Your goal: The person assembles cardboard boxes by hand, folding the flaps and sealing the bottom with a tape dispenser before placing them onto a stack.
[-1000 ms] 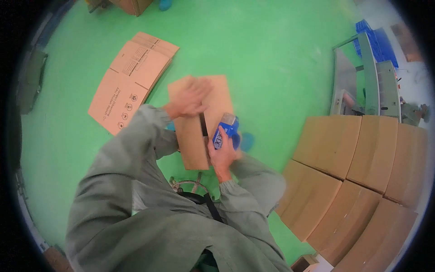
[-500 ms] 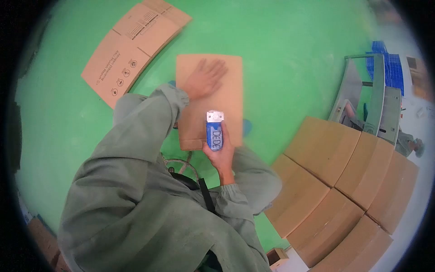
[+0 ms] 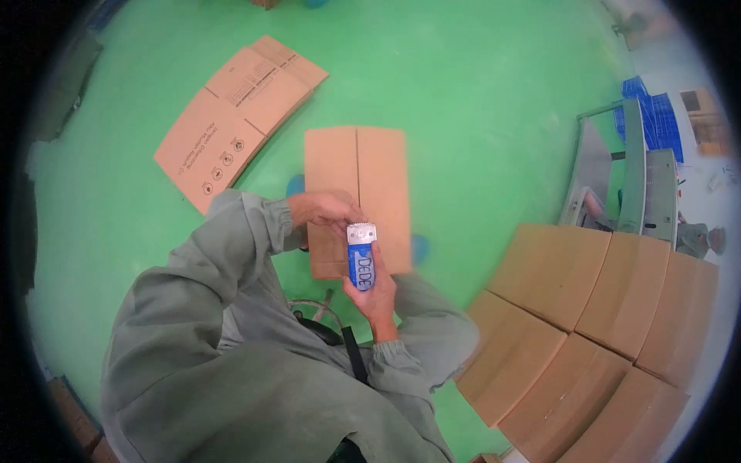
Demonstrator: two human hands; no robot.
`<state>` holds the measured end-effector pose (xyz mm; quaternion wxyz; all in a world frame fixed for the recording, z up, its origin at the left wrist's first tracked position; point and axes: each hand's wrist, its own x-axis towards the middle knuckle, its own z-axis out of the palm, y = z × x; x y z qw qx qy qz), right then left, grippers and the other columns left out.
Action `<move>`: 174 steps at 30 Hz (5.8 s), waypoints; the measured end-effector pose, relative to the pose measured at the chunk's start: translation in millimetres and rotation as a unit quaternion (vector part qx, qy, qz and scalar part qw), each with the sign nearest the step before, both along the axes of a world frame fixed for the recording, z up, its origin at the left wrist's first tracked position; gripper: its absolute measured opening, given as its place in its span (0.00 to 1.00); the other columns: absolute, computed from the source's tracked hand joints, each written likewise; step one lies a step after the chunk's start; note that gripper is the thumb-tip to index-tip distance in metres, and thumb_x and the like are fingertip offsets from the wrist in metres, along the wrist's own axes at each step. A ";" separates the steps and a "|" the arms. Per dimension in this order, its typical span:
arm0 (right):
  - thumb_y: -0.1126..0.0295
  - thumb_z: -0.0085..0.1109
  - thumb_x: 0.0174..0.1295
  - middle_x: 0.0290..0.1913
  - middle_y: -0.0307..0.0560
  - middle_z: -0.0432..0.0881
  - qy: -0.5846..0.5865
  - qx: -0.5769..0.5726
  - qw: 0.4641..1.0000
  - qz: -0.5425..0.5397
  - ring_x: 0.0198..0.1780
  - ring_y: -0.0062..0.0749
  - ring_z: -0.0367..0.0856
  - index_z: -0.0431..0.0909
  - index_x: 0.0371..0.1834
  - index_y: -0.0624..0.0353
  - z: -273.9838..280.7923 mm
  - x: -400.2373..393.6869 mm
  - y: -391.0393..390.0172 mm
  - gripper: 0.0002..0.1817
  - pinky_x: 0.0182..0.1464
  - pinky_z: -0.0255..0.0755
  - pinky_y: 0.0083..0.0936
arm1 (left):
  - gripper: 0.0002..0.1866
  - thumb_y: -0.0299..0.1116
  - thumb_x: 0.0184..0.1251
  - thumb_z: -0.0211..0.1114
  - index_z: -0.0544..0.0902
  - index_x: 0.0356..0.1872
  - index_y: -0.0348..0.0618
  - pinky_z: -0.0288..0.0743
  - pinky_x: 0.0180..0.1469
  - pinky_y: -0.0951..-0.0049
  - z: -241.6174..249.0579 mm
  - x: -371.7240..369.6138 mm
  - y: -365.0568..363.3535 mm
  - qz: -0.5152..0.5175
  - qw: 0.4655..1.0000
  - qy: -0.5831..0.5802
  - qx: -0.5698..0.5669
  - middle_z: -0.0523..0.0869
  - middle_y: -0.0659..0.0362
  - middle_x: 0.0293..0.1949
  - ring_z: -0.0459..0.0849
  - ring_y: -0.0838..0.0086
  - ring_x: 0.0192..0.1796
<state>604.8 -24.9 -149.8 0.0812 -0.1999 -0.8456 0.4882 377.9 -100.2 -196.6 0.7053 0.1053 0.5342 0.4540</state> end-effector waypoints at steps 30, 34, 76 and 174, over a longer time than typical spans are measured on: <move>0.67 0.73 0.48 0.44 0.55 0.80 -0.010 0.066 0.998 0.015 0.42 0.46 0.82 0.64 0.71 0.55 -4.7 -4.3 2.6 0.43 0.45 0.77 0.37 | 0.24 0.49 0.71 0.64 0.84 0.48 0.33 0.83 0.49 0.63 44.6 -22.0 -10.4 0.019 0.998 0.065 0.006 0.87 0.50 0.47 0.87 0.65 0.48; 0.64 0.73 0.47 0.34 0.53 0.77 0.044 0.069 0.997 -0.005 0.33 0.47 0.81 0.68 0.70 0.52 -5.6 -9.7 1.8 0.42 0.35 0.77 0.38 | 0.20 0.44 0.69 0.66 0.84 0.51 0.37 0.81 0.51 0.66 48.2 -23.2 -9.9 0.045 0.998 0.014 -0.032 0.86 0.55 0.49 0.84 0.69 0.52; 0.54 0.65 0.47 0.35 0.61 0.86 -0.300 0.077 0.949 0.056 0.38 0.55 0.85 0.73 0.63 0.58 18.9 -200.9 39.3 0.37 0.42 0.77 0.45 | 0.49 0.74 0.66 0.42 0.76 0.62 0.31 0.70 0.63 0.59 -47.0 -199.1 67.4 -0.143 0.966 0.180 -0.115 0.77 0.43 0.63 0.77 0.58 0.63; 0.61 0.55 0.63 0.46 0.61 0.80 -0.035 0.235 0.867 -0.437 0.46 0.58 0.79 0.75 0.52 0.52 222.4 171.0 72.8 0.16 0.40 0.75 0.47 | 0.32 0.46 0.66 0.60 0.72 0.66 0.34 0.58 0.72 0.58 230.7 -33.4 -59.5 0.188 0.835 0.138 0.498 0.70 0.43 0.68 0.69 0.59 0.70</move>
